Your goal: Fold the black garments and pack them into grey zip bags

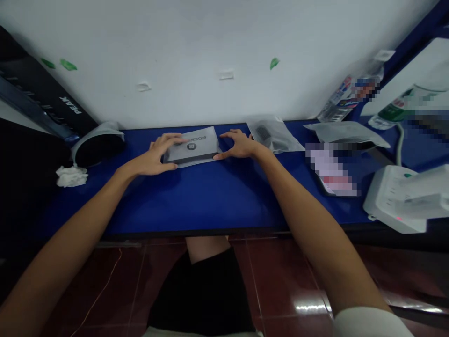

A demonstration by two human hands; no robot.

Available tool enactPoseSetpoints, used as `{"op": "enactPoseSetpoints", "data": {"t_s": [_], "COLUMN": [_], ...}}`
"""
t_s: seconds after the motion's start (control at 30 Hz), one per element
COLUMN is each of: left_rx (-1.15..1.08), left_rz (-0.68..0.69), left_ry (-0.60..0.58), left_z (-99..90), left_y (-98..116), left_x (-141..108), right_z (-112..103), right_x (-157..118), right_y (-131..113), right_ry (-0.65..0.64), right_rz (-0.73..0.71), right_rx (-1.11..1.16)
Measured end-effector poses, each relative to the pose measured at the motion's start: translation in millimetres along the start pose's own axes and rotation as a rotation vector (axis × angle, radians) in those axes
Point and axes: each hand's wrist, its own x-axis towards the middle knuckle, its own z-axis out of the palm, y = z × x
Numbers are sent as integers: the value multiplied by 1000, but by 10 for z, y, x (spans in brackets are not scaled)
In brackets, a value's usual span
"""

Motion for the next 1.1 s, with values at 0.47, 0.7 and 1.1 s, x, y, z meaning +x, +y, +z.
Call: {"op": "enactPoseSetpoints", "data": {"t_s": [0.47, 0.7, 1.1], "left_rx": [-219, -213, -191], "left_rz": [0, 19, 58], "left_ry": [-83, -90, -93], "left_z": [153, 157, 117], "left_y": [-271, -293, -281], "left_x": [113, 115, 107], "right_z": [2, 5, 7], "right_x": [-22, -3, -12], "right_y": [-37, -11, -34], "right_ry": [8, 2, -2], "right_rz": [28, 26, 24], "right_rx": [-2, 0, -5]}}
